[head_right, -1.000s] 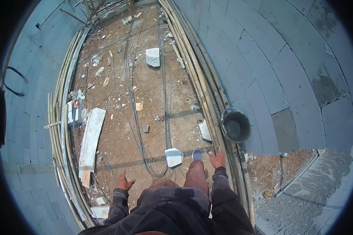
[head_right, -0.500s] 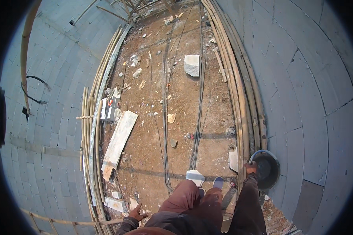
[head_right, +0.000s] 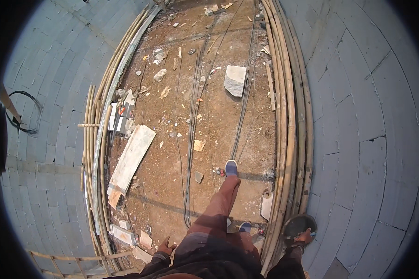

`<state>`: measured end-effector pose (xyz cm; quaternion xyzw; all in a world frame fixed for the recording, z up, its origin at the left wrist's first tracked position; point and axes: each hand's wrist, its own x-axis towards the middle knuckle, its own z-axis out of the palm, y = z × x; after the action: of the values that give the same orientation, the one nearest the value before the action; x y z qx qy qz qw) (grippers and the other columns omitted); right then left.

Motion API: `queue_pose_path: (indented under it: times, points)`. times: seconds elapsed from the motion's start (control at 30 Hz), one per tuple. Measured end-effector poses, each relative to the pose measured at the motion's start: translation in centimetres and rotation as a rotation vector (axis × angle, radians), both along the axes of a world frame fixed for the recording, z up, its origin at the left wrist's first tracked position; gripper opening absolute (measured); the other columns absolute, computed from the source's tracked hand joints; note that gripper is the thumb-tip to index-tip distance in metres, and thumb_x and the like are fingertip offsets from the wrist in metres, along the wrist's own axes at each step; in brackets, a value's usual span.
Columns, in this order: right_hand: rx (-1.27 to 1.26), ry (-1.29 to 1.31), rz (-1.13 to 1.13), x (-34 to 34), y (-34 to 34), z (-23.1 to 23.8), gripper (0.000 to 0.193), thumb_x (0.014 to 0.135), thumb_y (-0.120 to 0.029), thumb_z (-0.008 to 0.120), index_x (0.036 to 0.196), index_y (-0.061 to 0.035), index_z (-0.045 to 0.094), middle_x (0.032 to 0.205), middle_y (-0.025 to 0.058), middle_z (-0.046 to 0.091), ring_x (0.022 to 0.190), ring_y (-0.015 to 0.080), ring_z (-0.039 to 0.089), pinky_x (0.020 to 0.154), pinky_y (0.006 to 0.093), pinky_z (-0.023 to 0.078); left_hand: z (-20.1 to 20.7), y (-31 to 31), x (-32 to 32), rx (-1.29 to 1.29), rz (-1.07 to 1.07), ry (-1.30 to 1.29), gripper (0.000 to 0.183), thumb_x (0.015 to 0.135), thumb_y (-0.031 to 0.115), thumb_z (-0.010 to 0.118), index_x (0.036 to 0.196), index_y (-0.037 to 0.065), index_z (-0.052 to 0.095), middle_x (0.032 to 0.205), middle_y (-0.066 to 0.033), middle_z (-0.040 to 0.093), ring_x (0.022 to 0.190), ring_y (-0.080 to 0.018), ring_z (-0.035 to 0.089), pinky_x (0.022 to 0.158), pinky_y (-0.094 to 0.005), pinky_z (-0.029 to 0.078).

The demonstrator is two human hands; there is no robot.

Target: The person hands a bucket filled with cement up to a worker on a ladder, then walks across the construction site carrying empty buckets to a mixing area. The person then carries the refilled buckets back across the construction site.

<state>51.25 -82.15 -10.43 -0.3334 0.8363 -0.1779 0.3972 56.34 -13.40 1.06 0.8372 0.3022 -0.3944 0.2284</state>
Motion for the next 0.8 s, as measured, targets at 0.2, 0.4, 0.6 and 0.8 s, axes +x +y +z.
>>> queue_pose_path:
  times: [0.2, 0.4, 0.6, 0.8]
  points:
    - [0.006, 0.207, -0.152, 6.6, 1.1, 2.3, 0.044, 0.093, -0.042, 0.059, 0.102, 0.0009, 0.057, 0.067, 0.0111, 0.053, 0.054, 0.0234, 0.051, 0.049, 0.0436, 0.040, -4.3, 0.9, 20.5, -0.012, 0.169, 0.097, 0.065, 0.080, 0.028, 0.076, 0.135, 0.002, 0.054, 0.122, -0.0230, 0.064, 0.118, -0.0320, 0.060, 0.099, -0.0413, 0.048]
    - [0.098, 0.325, -0.122, 24.2, 4.1, 3.1, 0.038, 0.094, -0.037, 0.056, 0.100, 0.0009, 0.058, 0.068, 0.0108, 0.054, 0.053, 0.0235, 0.050, 0.050, 0.0436, 0.040, -3.5, -1.6, 46.5, -0.228, 0.081, -0.416, 0.059, 0.079, 0.031, 0.078, 0.128, 0.003, 0.060, 0.116, -0.0199, 0.067, 0.110, -0.0288, 0.065, 0.095, -0.0378, 0.051]
    - [0.190, 0.341, -0.039, 42.9, 7.0, 2.8, 0.033, 0.095, -0.032, 0.054, 0.097, 0.0010, 0.060, 0.070, 0.0106, 0.054, 0.052, 0.0236, 0.048, 0.050, 0.0437, 0.041, 0.2, -3.4, 67.5, -0.272, -0.082, -0.415, 0.062, 0.078, 0.031, 0.078, 0.129, 0.001, 0.059, 0.115, -0.0217, 0.067, 0.107, -0.0288, 0.066, 0.093, -0.0388, 0.052]
    - [0.297, 0.324, 0.132, 66.3, 9.3, -0.2, 0.029, 0.096, -0.027, 0.052, 0.095, 0.0011, 0.061, 0.071, 0.0103, 0.055, 0.051, 0.0237, 0.047, 0.051, 0.0438, 0.041, -3.3, -2.9, 83.5, -0.232, 0.073, -0.384, 0.062, 0.076, 0.030, 0.079, 0.127, 0.001, 0.060, 0.107, -0.0201, 0.069, 0.101, -0.0282, 0.067, 0.088, -0.0380, 0.053]
